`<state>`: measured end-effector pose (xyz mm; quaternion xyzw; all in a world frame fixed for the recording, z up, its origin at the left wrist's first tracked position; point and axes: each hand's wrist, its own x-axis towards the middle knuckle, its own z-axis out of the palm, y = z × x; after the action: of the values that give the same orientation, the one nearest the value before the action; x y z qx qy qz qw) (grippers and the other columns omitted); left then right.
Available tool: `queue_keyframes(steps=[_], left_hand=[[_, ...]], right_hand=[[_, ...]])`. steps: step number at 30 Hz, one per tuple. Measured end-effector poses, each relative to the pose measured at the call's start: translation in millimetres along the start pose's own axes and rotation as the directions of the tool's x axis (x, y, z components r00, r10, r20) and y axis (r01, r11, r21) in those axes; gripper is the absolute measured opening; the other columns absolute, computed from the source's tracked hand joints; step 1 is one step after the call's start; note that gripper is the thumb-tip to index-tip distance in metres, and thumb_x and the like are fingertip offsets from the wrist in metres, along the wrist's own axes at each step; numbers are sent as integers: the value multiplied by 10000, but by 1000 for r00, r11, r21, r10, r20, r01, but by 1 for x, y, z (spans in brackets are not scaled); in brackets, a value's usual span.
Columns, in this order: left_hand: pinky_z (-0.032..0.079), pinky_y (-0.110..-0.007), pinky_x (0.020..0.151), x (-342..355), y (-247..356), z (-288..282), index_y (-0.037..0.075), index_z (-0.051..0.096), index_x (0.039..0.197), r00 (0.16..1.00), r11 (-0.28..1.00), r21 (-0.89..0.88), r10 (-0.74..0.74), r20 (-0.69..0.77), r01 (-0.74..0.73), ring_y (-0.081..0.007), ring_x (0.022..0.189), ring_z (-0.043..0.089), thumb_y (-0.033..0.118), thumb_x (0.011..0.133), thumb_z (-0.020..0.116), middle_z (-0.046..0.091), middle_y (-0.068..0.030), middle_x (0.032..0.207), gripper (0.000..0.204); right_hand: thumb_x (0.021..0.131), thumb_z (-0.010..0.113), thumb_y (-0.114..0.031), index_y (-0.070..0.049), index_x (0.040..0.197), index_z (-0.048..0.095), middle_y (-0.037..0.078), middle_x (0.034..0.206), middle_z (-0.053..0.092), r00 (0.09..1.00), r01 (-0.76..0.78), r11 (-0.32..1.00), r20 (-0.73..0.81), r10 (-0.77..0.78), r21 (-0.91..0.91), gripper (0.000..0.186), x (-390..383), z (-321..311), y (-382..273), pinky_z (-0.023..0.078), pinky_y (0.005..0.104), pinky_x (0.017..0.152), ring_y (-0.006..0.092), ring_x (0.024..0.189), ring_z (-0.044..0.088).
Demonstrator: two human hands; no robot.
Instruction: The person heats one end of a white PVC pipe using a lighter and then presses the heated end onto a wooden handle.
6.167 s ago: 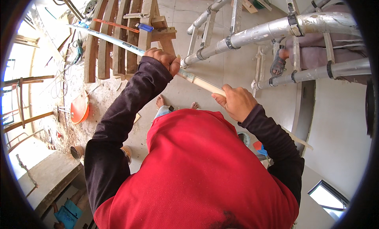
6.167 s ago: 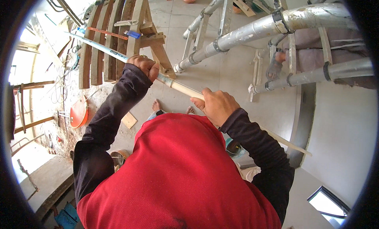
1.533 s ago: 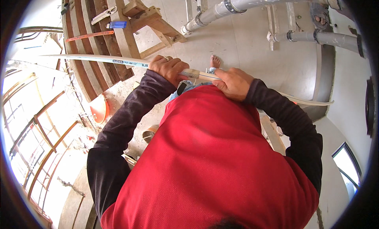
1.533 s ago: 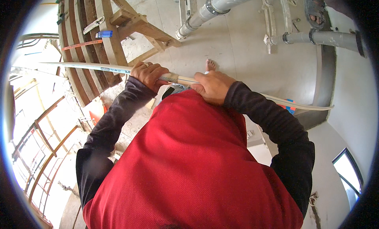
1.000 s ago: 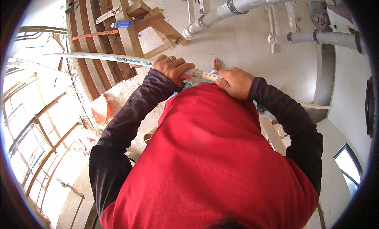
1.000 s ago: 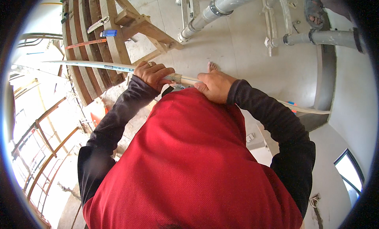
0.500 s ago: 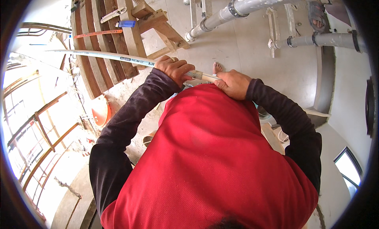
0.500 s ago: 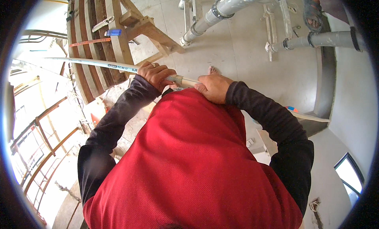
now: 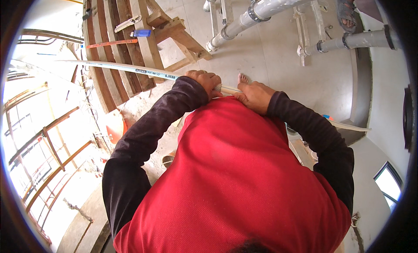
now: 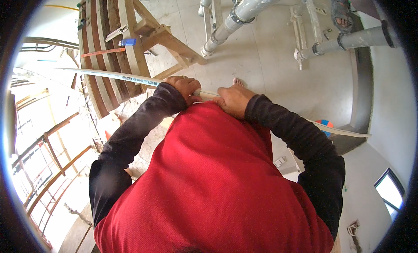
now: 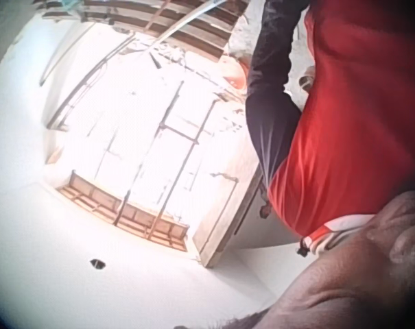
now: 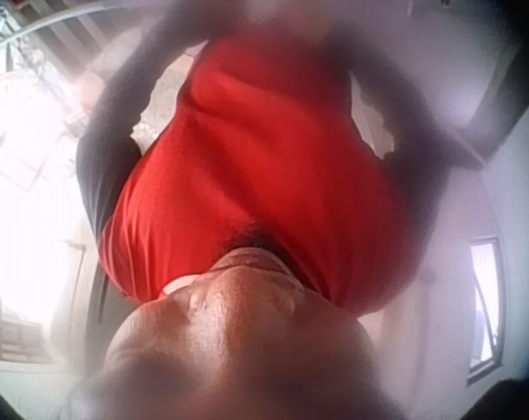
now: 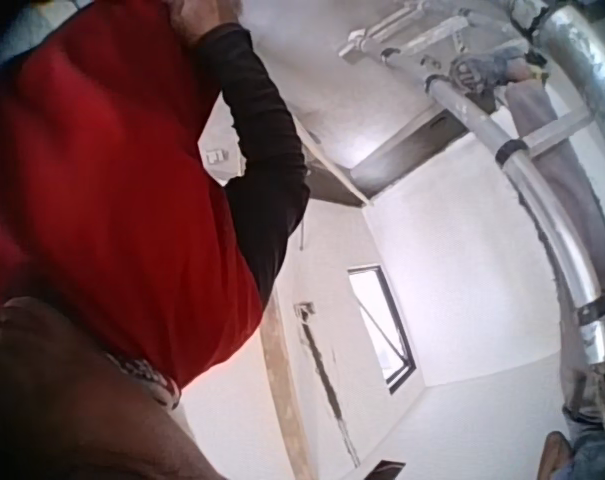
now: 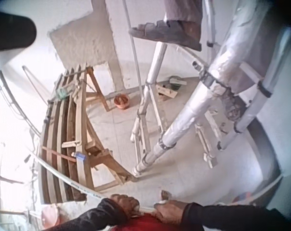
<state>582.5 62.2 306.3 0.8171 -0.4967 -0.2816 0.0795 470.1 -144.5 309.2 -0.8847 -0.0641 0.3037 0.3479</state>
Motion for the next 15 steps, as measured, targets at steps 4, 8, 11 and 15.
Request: queue_keyframes(steps=[4,8,11,15], left_hand=[[495,-445,854,15,27,-19,132,559,1113,964,989,-22,-138,229,146,-328,995,650,424,820,680,682,-149,1003,431],[492,-476,860,33,35,-8,140,525,1117,924,975,69,-221,311,210,-368,1009,647,407,861,592,678,-201,1004,376],[502,-472,824,29,36,-4,154,528,1091,940,975,93,-222,260,204,-355,994,654,400,866,578,676,-213,974,337],[512,-450,761,25,25,17,172,551,1072,997,997,13,-79,2,79,-339,897,666,430,807,631,676,-132,898,378]], right_hand=[[994,399,-408,24,961,597,271,849,651,1000,-21,1000,6,21,1,476,2,-2,-10,485,507,816,457,860,629],[1003,377,-398,21,1011,602,267,881,657,999,-13,999,38,14,-30,476,6,-6,-19,477,512,849,452,881,629],[1010,357,-386,32,1020,602,267,884,657,1000,20,999,2,-19,-39,485,5,-4,-21,422,531,945,456,888,626],[995,420,-388,52,1067,550,305,861,641,1000,-2,1000,28,2,6,465,11,-2,-18,496,527,762,480,845,619]])
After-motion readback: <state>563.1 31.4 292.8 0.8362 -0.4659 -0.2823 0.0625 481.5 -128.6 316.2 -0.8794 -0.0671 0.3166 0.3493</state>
